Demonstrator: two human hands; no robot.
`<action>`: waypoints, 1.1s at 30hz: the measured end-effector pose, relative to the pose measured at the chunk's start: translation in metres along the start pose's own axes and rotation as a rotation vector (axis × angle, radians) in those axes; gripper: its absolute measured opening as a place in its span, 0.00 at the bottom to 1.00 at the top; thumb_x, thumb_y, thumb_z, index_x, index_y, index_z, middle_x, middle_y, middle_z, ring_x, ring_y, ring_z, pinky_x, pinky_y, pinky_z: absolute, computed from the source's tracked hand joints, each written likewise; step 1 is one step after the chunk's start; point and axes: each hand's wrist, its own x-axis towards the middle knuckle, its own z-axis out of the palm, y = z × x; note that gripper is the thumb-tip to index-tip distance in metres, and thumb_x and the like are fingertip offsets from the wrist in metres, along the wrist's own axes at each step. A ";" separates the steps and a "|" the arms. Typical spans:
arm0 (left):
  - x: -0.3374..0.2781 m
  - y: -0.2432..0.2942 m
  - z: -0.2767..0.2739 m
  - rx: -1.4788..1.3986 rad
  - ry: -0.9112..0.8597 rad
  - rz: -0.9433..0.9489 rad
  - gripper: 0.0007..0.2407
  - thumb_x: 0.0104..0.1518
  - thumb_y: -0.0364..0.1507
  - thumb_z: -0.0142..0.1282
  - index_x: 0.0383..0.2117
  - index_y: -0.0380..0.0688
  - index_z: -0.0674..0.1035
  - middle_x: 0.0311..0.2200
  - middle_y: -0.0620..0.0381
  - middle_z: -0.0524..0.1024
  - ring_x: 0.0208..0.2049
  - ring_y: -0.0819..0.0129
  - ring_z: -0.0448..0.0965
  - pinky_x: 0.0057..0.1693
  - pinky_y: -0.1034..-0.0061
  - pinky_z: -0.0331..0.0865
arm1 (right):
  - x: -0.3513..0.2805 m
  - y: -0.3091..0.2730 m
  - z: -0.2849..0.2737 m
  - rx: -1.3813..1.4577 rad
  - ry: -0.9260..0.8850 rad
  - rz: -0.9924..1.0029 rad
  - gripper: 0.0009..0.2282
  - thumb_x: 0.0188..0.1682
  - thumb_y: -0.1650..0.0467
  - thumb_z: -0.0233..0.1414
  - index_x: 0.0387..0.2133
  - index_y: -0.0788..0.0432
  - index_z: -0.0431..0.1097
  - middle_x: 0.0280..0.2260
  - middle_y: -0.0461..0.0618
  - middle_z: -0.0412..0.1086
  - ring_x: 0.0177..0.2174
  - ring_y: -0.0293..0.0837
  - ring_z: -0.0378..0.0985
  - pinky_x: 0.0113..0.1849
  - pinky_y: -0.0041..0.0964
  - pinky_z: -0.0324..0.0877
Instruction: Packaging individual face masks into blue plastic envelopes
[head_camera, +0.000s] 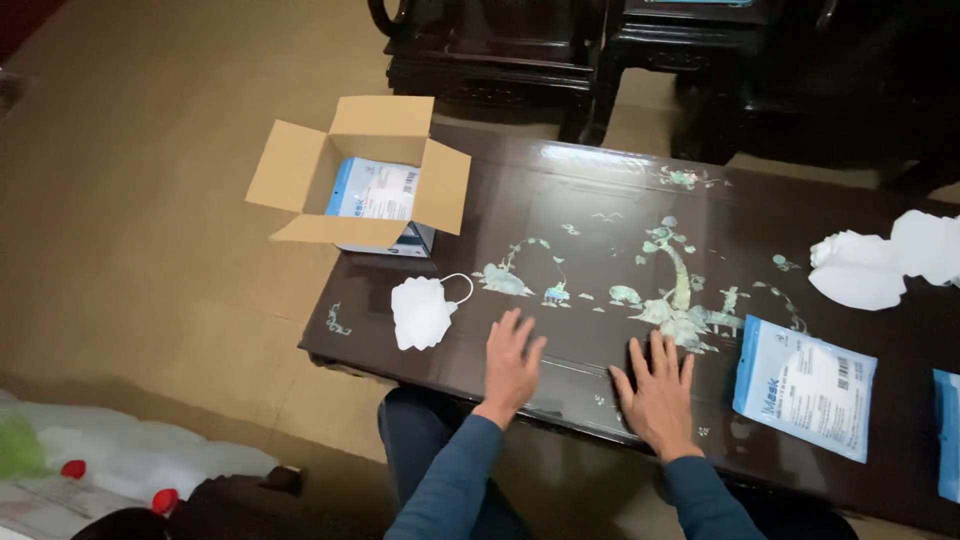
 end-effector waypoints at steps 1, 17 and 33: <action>-0.001 -0.012 0.002 -0.194 0.171 -0.012 0.16 0.63 0.31 0.56 0.55 0.38 0.77 0.63 0.43 0.68 0.65 0.48 0.67 0.68 0.56 0.60 | -0.001 -0.002 -0.001 0.004 0.007 0.009 0.28 0.54 0.53 0.43 0.65 0.54 0.60 0.71 0.60 0.49 0.70 0.61 0.46 0.66 0.69 0.41; 0.033 -0.113 -0.116 0.213 0.099 -0.706 0.30 0.54 0.46 0.63 0.59 0.39 0.72 0.48 0.41 0.68 0.50 0.40 0.68 0.47 0.48 0.71 | 0.002 -0.009 -0.009 0.008 0.043 0.037 0.27 0.53 0.53 0.45 0.62 0.53 0.65 0.69 0.59 0.55 0.69 0.59 0.51 0.65 0.68 0.45; 0.035 -0.018 -0.104 -1.012 0.085 -0.736 0.04 0.54 0.23 0.67 0.32 0.40 0.84 0.25 0.48 0.83 0.25 0.65 0.84 0.34 0.71 0.80 | 0.017 -0.011 -0.029 0.747 0.038 0.371 0.25 0.56 0.59 0.50 0.63 0.60 0.64 0.63 0.62 0.63 0.64 0.55 0.59 0.64 0.63 0.50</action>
